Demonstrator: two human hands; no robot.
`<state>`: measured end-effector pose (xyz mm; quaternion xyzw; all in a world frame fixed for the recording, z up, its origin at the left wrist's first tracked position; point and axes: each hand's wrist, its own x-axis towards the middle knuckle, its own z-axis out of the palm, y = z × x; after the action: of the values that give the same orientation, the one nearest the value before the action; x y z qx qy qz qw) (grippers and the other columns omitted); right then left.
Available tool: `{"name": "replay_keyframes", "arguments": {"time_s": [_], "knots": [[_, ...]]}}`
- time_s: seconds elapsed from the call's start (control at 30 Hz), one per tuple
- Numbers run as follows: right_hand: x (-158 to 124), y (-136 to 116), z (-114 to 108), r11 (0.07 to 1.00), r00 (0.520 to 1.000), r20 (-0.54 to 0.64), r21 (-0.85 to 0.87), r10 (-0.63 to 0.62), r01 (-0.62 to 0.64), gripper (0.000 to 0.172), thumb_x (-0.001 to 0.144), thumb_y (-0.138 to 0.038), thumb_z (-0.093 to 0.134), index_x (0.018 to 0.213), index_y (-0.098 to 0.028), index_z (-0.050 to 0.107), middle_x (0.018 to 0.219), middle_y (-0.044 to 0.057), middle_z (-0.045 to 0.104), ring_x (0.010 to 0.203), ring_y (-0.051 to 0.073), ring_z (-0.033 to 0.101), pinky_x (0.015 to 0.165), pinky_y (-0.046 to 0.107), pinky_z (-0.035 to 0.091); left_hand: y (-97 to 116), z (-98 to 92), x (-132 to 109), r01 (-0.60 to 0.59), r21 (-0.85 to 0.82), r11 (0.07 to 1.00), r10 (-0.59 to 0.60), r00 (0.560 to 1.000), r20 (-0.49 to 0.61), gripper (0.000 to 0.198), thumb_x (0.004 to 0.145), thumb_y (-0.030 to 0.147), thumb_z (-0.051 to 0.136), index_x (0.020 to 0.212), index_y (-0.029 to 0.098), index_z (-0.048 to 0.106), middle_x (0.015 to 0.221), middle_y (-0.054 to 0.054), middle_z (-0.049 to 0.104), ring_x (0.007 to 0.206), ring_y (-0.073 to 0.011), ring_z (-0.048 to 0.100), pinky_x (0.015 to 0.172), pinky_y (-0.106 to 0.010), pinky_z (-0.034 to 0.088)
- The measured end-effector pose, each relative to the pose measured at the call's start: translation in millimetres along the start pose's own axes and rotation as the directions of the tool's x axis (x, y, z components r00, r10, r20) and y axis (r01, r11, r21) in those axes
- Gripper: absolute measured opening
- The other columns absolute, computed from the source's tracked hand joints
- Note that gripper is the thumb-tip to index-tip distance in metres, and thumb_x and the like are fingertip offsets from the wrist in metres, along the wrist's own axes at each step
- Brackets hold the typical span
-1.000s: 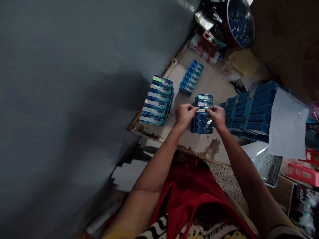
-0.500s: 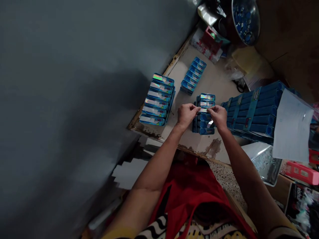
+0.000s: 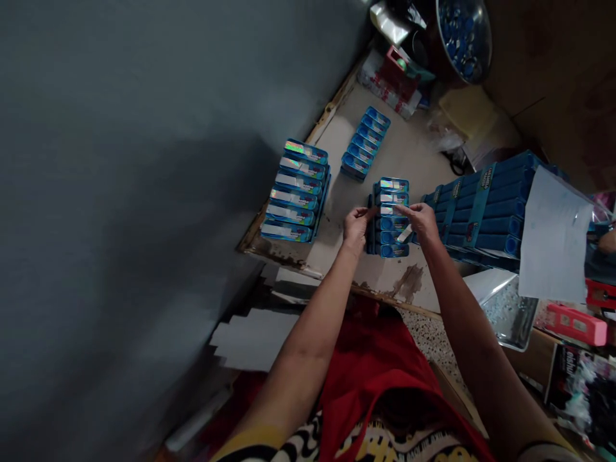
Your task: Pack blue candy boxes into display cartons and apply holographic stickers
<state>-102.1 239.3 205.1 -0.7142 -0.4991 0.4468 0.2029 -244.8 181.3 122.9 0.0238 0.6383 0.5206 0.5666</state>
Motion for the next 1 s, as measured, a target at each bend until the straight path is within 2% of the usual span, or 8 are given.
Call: {"name": "replay_keyframes", "arguments": {"time_s": [0.1,0.17,0.27,0.37,0.5,0.67,0.8,1.0], "knots": [[-11,-3,-4,0.996,0.992,-0.08,-0.008,-0.094,0.094,0.063,0.063,-0.077,0.079,0.086,-0.024,0.053,0.072,-0.002,0.058,0.071,0.018,0.061,0.062,0.029,0.047,9,-19.5,-38,-0.216,0.153,0.964,0.233,0.967,-0.103,0.045,0.08,0.06,0.079,0.091,0.019,0.065,0.087,-0.004,0.072,0.083,-0.0151,0.068,0.072,-0.023,0.051],[-18,-7,-3,0.993,0.986,-0.13,0.042,-0.108,0.114,0.063,0.065,-0.076,0.079,0.089,-0.024,0.053,0.074,-0.002,0.059,0.069,0.017,0.061,0.06,0.028,0.048,13,-30.0,-70,-0.285,0.188,0.94,0.286,0.958,0.022,0.058,0.081,0.072,0.074,0.102,0.018,0.072,0.088,-0.005,0.074,0.074,-0.0161,0.068,0.065,-0.025,0.051],[-26,-14,6,0.985,0.986,-0.155,0.155,-0.054,0.078,0.064,0.063,-0.073,0.085,0.089,-0.024,0.052,0.068,-0.005,0.055,0.06,0.014,0.055,0.054,0.027,0.045,15,-30.7,-107,-0.128,0.08,0.989,0.1,0.953,0.285,0.082,0.061,0.078,0.086,0.114,0.016,0.074,0.087,-0.006,0.075,0.063,-0.0161,0.065,0.059,-0.029,0.053],[-32,-19,16,0.984,0.99,-0.138,0.174,-0.018,0.042,0.065,0.064,-0.074,0.086,0.088,-0.025,0.052,0.063,-0.007,0.05,0.054,0.013,0.052,0.049,0.027,0.042,12,-21.5,-120,0.007,-0.004,1.0,-0.006,0.936,0.352,0.08,0.049,0.072,0.095,0.1,0.015,0.074,0.083,-0.006,0.074,0.065,-0.0159,0.064,0.062,-0.031,0.056],[-44,-17,15,0.975,0.998,-0.06,0.219,-0.019,0.031,0.063,0.07,-0.078,0.08,0.088,-0.026,0.05,0.063,-0.007,0.052,0.054,0.013,0.055,0.05,0.026,0.043,13,-25.0,-113,-0.049,-0.016,0.999,0.052,0.96,0.277,0.063,0.059,0.074,0.088,0.078,0.017,0.069,0.074,-0.003,0.068,0.065,-0.0153,0.062,0.063,-0.03,0.056],[-66,-5,-4,0.962,0.991,0.109,0.27,-0.082,0.05,0.066,0.055,-0.06,0.093,0.097,-0.025,0.057,0.07,-0.005,0.067,0.066,0.017,0.067,0.066,0.029,0.054,27,-54.6,-94,-0.259,0.193,0.947,0.186,0.926,0.329,0.048,0.074,0.066,0.081,0.073,0.02,0.067,0.065,-0.001,0.063,0.06,-0.0144,0.057,0.06,-0.028,0.048],[-72,4,-1,0.966,0.993,0.003,0.231,-0.117,0.114,0.057,0.062,-0.06,0.089,0.091,-0.025,0.055,0.075,-0.002,0.071,0.072,0.019,0.071,0.073,0.032,0.057,39,-62.1,-70,-0.372,0.388,0.844,0.222,0.899,0.379,0.037,0.079,0.055,0.077,0.069,0.021,0.067,0.058,0.001,0.058,0.057,-0.0142,0.051,0.056,-0.028,0.039],[-59,3,17,0.978,0.969,-0.143,0.022,-0.203,0.209,0.042,0.075,-0.05,0.08,0.087,-0.027,0.047,0.076,-0.004,0.067,0.073,0.017,0.068,0.075,0.029,0.054,44,-51.3,-40,-0.45,0.494,0.744,0.262,0.877,0.403,0.027,0.082,0.044,0.074,0.07,0.02,0.068,0.066,-0.002,0.065,0.066,-0.0164,0.057,0.06,-0.028,0.038]]}}
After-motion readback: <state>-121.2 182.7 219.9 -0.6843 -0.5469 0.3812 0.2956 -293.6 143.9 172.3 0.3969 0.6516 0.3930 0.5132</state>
